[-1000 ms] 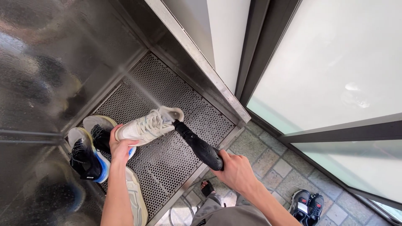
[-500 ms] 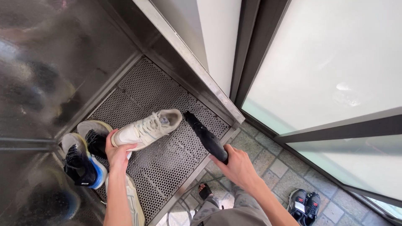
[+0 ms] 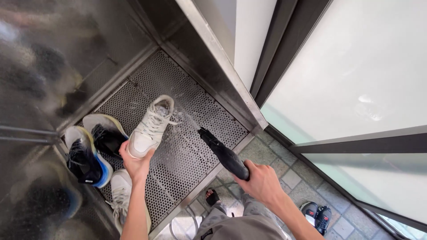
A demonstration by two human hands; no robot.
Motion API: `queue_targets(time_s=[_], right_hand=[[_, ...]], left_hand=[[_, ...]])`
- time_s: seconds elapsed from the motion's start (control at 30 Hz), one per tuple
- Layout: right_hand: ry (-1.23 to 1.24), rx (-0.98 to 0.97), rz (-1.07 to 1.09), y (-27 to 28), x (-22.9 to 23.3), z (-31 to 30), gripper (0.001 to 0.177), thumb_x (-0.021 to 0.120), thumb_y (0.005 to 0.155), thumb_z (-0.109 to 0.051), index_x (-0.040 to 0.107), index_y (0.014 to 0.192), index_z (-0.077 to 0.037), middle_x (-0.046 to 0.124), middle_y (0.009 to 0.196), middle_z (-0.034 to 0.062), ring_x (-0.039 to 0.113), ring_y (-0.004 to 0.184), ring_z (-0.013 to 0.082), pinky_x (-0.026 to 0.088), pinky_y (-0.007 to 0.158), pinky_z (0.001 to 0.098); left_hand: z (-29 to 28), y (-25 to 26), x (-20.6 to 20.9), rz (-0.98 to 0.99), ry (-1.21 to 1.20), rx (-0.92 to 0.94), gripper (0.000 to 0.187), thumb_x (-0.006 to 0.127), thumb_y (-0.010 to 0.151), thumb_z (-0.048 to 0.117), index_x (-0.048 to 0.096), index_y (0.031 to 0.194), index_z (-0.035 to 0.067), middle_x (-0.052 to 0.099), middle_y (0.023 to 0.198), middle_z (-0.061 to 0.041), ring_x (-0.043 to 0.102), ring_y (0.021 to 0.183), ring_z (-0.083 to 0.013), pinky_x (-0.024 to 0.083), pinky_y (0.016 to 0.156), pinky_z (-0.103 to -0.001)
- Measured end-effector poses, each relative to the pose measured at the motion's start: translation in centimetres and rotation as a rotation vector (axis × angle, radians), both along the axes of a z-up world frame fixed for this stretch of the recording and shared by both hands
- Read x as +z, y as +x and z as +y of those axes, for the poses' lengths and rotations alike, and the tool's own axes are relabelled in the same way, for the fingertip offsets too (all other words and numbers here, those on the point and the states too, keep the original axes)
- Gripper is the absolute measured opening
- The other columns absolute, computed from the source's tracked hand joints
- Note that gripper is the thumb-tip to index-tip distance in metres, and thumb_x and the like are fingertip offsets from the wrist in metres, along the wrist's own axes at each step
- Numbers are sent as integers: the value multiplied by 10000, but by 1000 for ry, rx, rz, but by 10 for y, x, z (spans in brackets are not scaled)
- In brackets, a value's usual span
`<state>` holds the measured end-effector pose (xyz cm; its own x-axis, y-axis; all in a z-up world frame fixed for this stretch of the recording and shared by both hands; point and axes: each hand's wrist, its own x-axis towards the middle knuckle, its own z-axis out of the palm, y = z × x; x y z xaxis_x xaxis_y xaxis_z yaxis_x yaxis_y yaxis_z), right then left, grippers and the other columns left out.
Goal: Cleaning white sneakers using a high-pressure water nozzle inside a specialized cleaning booth.
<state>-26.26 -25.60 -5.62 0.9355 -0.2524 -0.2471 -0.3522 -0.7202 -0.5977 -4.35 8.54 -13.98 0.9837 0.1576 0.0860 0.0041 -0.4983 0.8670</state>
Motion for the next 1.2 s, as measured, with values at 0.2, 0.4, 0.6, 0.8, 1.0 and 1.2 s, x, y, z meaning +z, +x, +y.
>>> queue_targets(time_s=[0.2,0.4,0.6,0.8,1.0,1.2], right_hand=[[-87,99,-130,-1,-17,7,400,767,805,-399,646,939,-41,675,602,151,689,590,368,540,580,478],[-82,149,28,8,-1,10,422,778,776,-386,649,976,-38,700,697,165,703,699,372,542,667,490],[-91,173,57,10,2,12,443,776,797,-407,654,966,-17,695,686,176,697,686,382,543,670,493],[-95,164,150,19,11,6,411,728,834,-408,683,955,-17,676,615,161,691,576,339,561,610,475],[-62,138,119,34,45,-10,471,706,861,-483,720,873,-13,630,502,143,662,485,330,555,570,452],[-39,192,152,48,48,-13,503,665,903,-512,712,848,-15,614,485,123,663,450,298,565,552,429]], left_hand=[[11,-5,-66,-151,40,-92,817,857,709,-37,543,1459,41,635,1420,-132,619,1291,-242,469,1119,-366],[-12,-21,-44,-171,136,-35,727,840,724,-63,607,1400,67,680,1363,-160,652,1274,-292,489,1098,-390],[-14,-28,-39,-180,93,-34,713,854,731,-54,605,1388,64,670,1364,-171,645,1264,-306,488,1094,-393],[-10,-29,-45,-191,100,-60,706,858,735,-52,611,1386,67,676,1355,-174,653,1261,-307,503,1087,-400],[-1,-30,-61,-304,178,-158,673,814,768,-120,630,1379,94,682,1370,-177,675,1269,-316,547,1080,-400],[-4,-35,-61,-272,188,-157,745,809,675,-153,626,1355,93,679,1339,-183,672,1228,-348,551,1035,-416]])
